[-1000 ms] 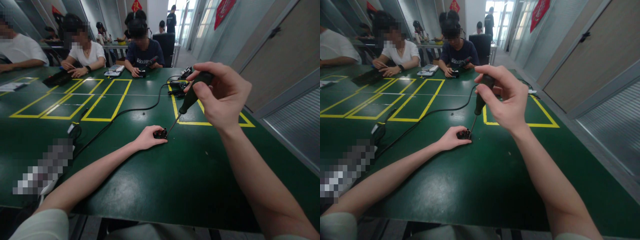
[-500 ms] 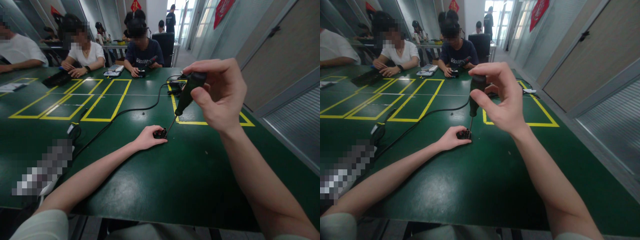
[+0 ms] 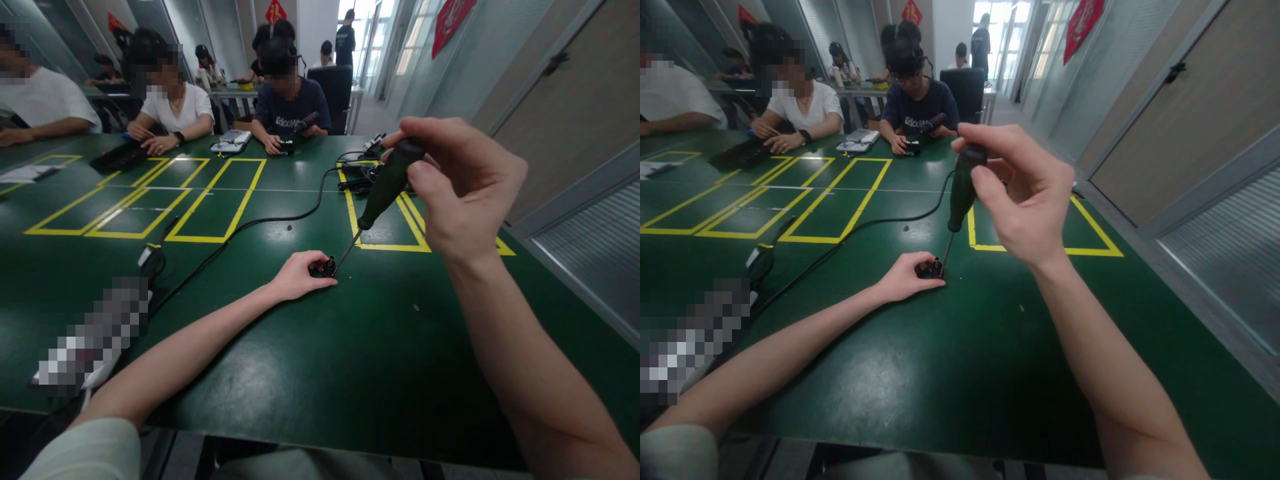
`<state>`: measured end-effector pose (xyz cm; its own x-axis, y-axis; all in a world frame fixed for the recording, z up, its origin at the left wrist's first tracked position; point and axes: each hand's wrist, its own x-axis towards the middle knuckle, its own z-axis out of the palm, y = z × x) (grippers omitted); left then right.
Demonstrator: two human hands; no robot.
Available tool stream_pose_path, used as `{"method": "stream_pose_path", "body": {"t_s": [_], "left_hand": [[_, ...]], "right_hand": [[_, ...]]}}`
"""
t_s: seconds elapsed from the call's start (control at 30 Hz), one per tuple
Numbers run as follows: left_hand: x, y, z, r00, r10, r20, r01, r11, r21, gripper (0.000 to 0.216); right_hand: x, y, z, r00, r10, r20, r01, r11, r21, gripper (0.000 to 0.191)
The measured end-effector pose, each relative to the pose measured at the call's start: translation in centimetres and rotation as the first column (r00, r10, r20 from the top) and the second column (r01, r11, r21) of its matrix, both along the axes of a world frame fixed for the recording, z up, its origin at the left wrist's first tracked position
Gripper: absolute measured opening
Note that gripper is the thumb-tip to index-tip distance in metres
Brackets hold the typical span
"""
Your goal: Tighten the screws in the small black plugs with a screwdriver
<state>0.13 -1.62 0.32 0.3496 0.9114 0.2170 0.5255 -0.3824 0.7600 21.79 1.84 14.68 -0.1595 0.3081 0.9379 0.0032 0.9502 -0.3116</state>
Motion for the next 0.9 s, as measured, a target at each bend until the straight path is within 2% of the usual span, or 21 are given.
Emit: {"method": "stream_pose_path", "body": {"t_s": [0.1, 0.2, 0.27, 0.4, 0.6, 0.73, 0.83, 0.9], "left_hand": [[-0.01, 0.00, 0.01, 1.000, -0.004, -0.003, 0.004, 1.000, 0.000, 0.034], [-0.03, -0.03, 0.06, 1.000, -0.013, 0.002, 0.013, 1.000, -0.009, 0.034], [-0.03, -0.08, 0.10, 1.000, -0.013, 0.005, 0.013, 1.000, -0.016, 0.034], [0.01, -0.18, 0.18, 1.000, -0.011, 0.010, 0.012, 1.000, -0.027, 0.032], [0.13, -0.19, 0.07, 1.000, -0.001, -0.016, 0.000, 1.000, -0.024, 0.034], [0.19, -0.17, -0.09, 1.000, -0.003, -0.011, 0.003, 1.000, -0.012, 0.034], [0.21, -0.16, -0.09, 1.000, -0.009, -0.011, 0.009, 1.000, -0.018, 0.033], [0.21, -0.16, -0.04, 1.000, -0.010, -0.011, 0.010, 1.000, -0.018, 0.033]], "right_hand": [[-0.21, -0.21, 0.18, 0.999, 0.030, -0.039, -0.030, 1.000, -0.002, 0.024], [-0.39, -0.32, 0.30, 0.995, -0.036, -0.098, 0.039, 0.999, 0.034, 0.026], [-0.36, -0.24, 0.22, 0.995, -0.054, -0.088, 0.057, 0.998, 0.031, 0.029], [-0.21, 0.05, -0.02, 0.999, -0.007, -0.044, 0.008, 1.000, 0.017, 0.027], [-0.20, -0.10, 0.12, 0.992, -0.093, -0.082, 0.100, 0.992, 0.083, 0.036], [-0.19, -0.34, -0.04, 0.994, -0.081, -0.068, 0.084, 0.996, 0.032, 0.032], [-0.27, -0.38, -0.02, 0.994, -0.083, -0.078, 0.088, 0.994, 0.066, 0.028], [-0.31, -0.24, 0.01, 0.992, -0.101, -0.080, 0.109, 0.989, 0.098, 0.033]]}}
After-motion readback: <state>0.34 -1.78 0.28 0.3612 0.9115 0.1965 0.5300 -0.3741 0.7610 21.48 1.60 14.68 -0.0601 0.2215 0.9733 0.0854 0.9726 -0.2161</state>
